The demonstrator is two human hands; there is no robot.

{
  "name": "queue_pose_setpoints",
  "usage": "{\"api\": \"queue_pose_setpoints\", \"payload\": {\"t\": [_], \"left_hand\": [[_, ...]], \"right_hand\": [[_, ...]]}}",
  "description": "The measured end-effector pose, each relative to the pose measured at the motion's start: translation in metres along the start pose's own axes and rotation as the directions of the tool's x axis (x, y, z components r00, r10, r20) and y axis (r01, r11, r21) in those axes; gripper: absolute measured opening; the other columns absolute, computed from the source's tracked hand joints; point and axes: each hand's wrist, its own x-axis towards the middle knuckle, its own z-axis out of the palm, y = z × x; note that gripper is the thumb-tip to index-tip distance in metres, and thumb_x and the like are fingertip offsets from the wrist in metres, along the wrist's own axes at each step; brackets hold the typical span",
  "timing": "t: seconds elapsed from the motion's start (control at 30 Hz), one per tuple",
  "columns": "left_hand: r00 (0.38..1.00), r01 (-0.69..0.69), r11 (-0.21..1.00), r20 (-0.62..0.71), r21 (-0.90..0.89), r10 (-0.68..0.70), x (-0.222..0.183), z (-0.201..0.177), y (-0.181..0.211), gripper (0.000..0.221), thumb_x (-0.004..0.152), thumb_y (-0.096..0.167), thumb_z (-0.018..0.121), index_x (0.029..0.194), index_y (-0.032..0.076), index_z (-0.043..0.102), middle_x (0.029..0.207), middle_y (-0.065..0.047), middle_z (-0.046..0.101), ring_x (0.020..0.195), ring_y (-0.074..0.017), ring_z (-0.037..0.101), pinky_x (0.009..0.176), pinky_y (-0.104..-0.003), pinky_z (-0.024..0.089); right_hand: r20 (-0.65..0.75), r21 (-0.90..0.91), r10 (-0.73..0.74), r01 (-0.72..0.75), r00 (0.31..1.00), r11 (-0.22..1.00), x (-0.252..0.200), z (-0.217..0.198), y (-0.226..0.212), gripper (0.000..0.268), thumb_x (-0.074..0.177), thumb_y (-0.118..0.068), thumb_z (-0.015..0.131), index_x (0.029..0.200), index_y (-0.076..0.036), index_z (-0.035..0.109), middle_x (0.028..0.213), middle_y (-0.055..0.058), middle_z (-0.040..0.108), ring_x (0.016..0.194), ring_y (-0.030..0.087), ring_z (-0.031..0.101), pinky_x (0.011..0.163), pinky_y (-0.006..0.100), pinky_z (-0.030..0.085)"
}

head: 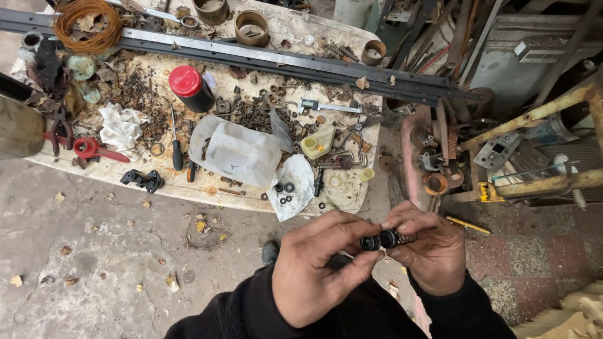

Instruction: The person stands at a cluttered workbench assembling a small black mechanical component, fitting seals and a spring onto a piston by hand, then uses a screwdriver to press and seat the piston assembly into a larger black brake cylinder housing, working the parts in with the screwdriver tip.

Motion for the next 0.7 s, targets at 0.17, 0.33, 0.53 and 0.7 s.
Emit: {"api": "queue_pose_setpoints", "payload": {"t": [0.17, 0.33, 0.53, 0.7], "left_hand": [[0.997, 0.070, 0.997, 0.025, -0.031, -0.070, 0.006, -0.006, -0.010, 0.027, 0.091, 0.007, 0.080, 0.116, 0.002, 0.073, 0.104, -0.008, 0.074, 0.084, -0.0150, 0.075, 0.075, -0.025, 0.061], [0.988, 0.153, 0.986, 0.036, -0.062, -0.151, 0.012, -0.007, -0.025, 0.027, 0.091, 0.007, 0.079, 0.117, 0.001, 0.073, 0.099, -0.008, 0.074, 0.082, -0.0152, 0.074, 0.075, -0.025, 0.061], [0.990, 0.076, 0.985, 0.102, 0.156, -0.092, 0.041, 0.007, -0.065, 0.026, 0.092, 0.007, 0.075, 0.117, 0.003, 0.072, 0.098, -0.009, 0.071, 0.079, -0.0200, 0.073, 0.072, -0.030, 0.059], [0.959, -0.078, 0.875, 0.276, 0.477, -0.065, 0.068, 0.045, -0.164, 0.031, 0.083, 0.010, 0.073, 0.113, 0.007, 0.072, 0.093, -0.012, 0.066, 0.080, -0.0355, 0.068, 0.068, -0.044, 0.055]], "right_hand": [[-0.013, -0.099, -0.012, 0.011, 1.000, 0.995, 0.007, 0.005, -0.005, 0.034, 0.083, 0.006, 0.084, 0.111, -0.005, 0.069, 0.114, 0.015, 0.072, 0.114, 0.025, 0.065, 0.096, 0.036, 0.058], [-0.001, -0.298, -0.066, 0.062, 0.998, 0.952, 0.016, 0.008, -0.003, 0.036, 0.082, 0.007, 0.084, 0.111, -0.005, 0.067, 0.114, 0.013, 0.071, 0.118, 0.021, 0.063, 0.103, 0.035, 0.055], [-0.071, -0.545, -0.067, 0.018, 0.995, 0.838, 0.028, -0.018, 0.045, 0.041, 0.076, 0.003, 0.086, 0.110, -0.006, 0.066, 0.111, 0.006, 0.064, 0.109, 0.017, 0.065, 0.098, 0.032, 0.059], [-0.229, -0.649, 0.063, -0.200, 0.971, 0.734, 0.033, -0.057, 0.127, 0.046, 0.072, 0.009, 0.079, 0.115, -0.003, 0.068, 0.108, 0.008, 0.069, 0.105, 0.019, 0.073, 0.095, 0.030, 0.060]]}}
